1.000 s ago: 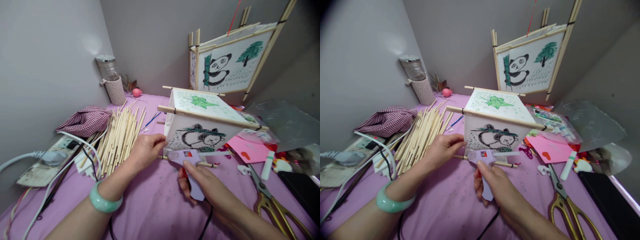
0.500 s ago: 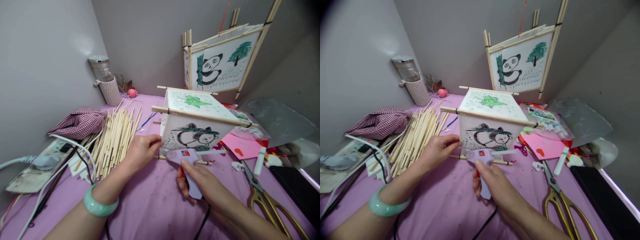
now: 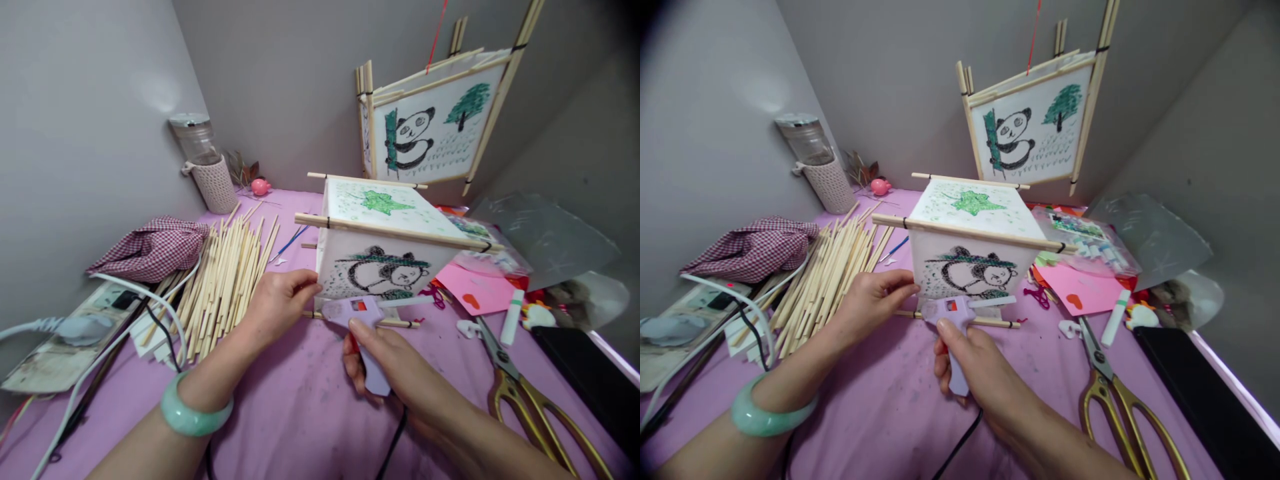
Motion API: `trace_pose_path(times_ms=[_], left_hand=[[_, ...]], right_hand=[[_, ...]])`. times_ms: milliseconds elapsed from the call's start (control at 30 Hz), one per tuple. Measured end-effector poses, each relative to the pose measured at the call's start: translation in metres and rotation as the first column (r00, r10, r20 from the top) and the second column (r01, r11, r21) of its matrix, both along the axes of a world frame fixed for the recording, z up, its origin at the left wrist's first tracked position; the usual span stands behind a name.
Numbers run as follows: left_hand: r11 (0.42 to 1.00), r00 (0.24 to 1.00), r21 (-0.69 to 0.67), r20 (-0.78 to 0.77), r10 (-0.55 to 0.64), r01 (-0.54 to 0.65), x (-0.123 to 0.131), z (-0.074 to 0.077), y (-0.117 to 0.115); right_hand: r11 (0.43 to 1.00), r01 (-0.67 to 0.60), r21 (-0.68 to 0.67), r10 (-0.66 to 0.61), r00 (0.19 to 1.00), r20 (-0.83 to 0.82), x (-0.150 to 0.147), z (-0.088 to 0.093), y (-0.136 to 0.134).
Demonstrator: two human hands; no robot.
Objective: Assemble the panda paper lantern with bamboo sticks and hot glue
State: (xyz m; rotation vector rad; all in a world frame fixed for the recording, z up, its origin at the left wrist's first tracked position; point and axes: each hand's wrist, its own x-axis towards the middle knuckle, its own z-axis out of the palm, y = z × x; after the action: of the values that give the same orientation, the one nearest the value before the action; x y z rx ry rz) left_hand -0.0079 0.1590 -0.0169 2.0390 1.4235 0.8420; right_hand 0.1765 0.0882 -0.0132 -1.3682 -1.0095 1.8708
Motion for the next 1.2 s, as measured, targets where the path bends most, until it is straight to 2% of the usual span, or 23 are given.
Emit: trace_pose_path(times_ms=[300,833,1200], left_hand=[[1.000,1.000,0.013,-0.005,-0.018,0.018,0.000,0.002,-0.001],[1.000,1.000,-0.001,-0.003,0.013,-0.013,0.002,0.004,-0.003],[1.000,0.999,-0.013,0.033,-0.009,0.009,0.001,0.001,-0.003]], right_hand=[[1.000,0.020,-0.008,-0.020,0.997,0.074,0.010,0.001,-0.003],[0.999,0.041,-0.020,-0.039,0.996,0.083,0.020,-0.001,-0.006],[0.997,0.056,-0.046,-0.051,0.994,0.097,0.028,0.003,-0.007]])
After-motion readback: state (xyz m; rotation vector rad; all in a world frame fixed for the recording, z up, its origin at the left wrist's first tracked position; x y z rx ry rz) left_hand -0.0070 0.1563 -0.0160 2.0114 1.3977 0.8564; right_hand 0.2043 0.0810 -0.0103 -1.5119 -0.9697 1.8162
